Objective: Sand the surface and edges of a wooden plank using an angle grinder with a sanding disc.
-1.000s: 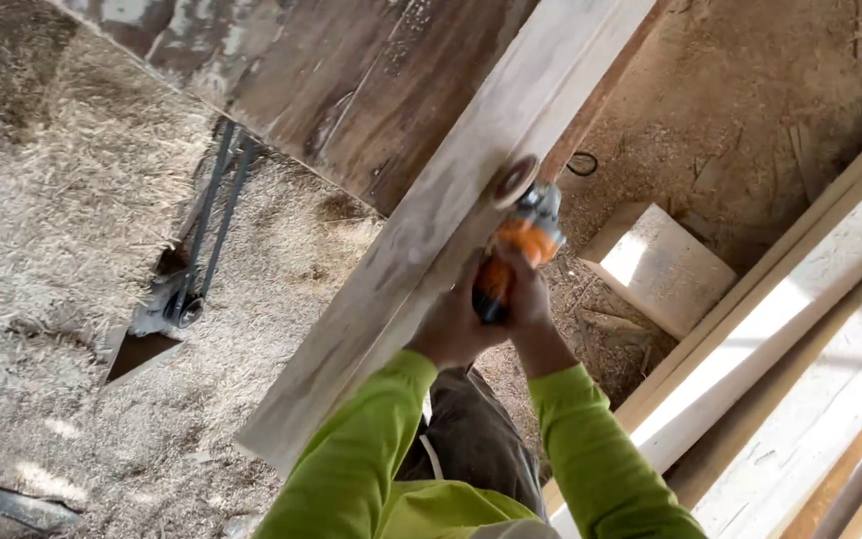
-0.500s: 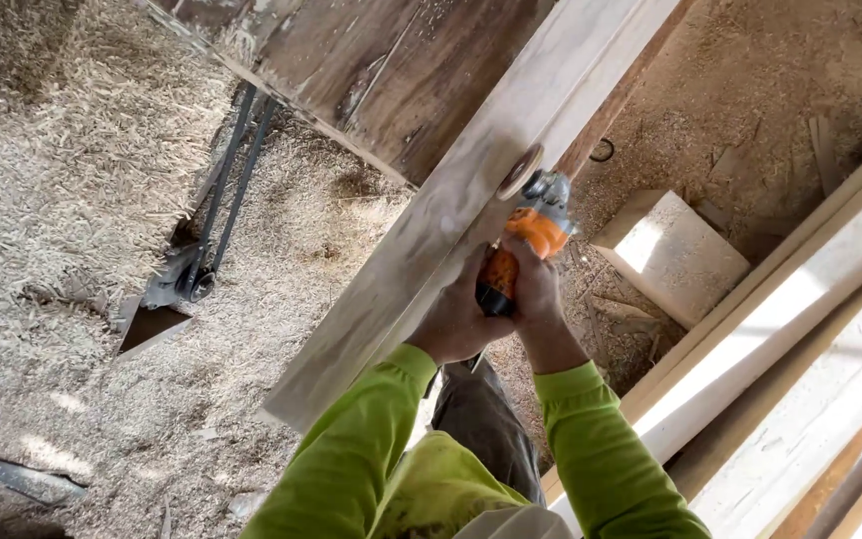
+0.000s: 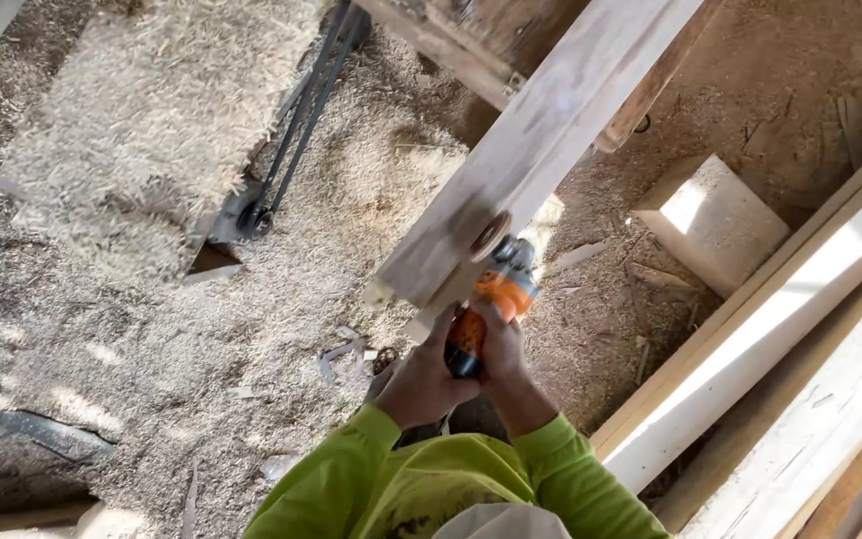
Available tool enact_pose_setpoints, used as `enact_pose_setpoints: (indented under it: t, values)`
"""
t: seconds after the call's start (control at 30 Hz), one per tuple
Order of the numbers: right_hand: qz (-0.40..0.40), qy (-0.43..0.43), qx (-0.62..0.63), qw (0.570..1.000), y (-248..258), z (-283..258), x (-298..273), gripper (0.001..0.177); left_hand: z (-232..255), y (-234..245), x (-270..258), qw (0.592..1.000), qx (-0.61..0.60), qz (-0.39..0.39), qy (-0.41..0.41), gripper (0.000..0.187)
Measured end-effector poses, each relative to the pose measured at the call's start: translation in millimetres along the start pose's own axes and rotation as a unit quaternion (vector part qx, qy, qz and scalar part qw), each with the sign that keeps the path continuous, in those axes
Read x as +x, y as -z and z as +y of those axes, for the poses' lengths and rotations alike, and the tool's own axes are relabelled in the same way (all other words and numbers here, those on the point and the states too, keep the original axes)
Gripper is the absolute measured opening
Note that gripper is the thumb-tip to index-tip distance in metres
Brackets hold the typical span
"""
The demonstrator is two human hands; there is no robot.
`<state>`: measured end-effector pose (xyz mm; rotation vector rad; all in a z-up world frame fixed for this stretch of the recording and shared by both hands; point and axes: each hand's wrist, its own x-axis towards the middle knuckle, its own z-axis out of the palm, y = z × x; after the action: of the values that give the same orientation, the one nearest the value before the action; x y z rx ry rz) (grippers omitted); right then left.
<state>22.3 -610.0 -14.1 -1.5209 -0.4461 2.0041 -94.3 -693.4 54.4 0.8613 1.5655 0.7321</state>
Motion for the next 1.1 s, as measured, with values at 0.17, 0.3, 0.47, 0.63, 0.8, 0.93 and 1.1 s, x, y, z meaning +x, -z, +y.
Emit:
enact_pose_setpoints:
  t: [0.17,0.3,0.47,0.63,0.8,0.93,1.1]
  values:
    - [0.000,-0.031,0.007,0.999,29.9,116.9,-45.9,0.022,-55.0,3.4,-95.6,0.976,0.146,0.098,-0.130,0.113]
    - [-0.028,-0.059,0.022,0.998,43.1,116.5,-59.9,0.026,-29.8,-3.2,-107.4,0.984,0.114,0.113,-0.079,0.114]
    - [-0.017,-0.076,0.020,0.997,44.7,24.8,3.4,0.026,-31.8,-27.2,-15.9,0.999,-0.010,-0.004,-0.038,0.118]
    - [-0.184,0.034,0.116,0.976,55.1,-6.0,93.8,0.023,-34.6,-33.4,68.4,0.984,0.016,0.038,-0.174,0.119]
    - [-0.055,-0.033,0.056,0.996,9.0,-8.4,32.2,0.031,-18.7,-10.2,29.3,0.997,-0.002,0.015,-0.072,0.122]
    - [0.004,-0.024,0.006,1.000,2.1,56.3,-25.4,0.035,-54.6,5.0,-48.6,0.999,-0.009,-0.002,-0.033,0.119]
    - [0.015,-0.142,-0.007,0.990,9.7,137.1,-95.5,0.034,-86.8,6.5,-148.5,0.986,0.096,0.100,-0.097,0.120]
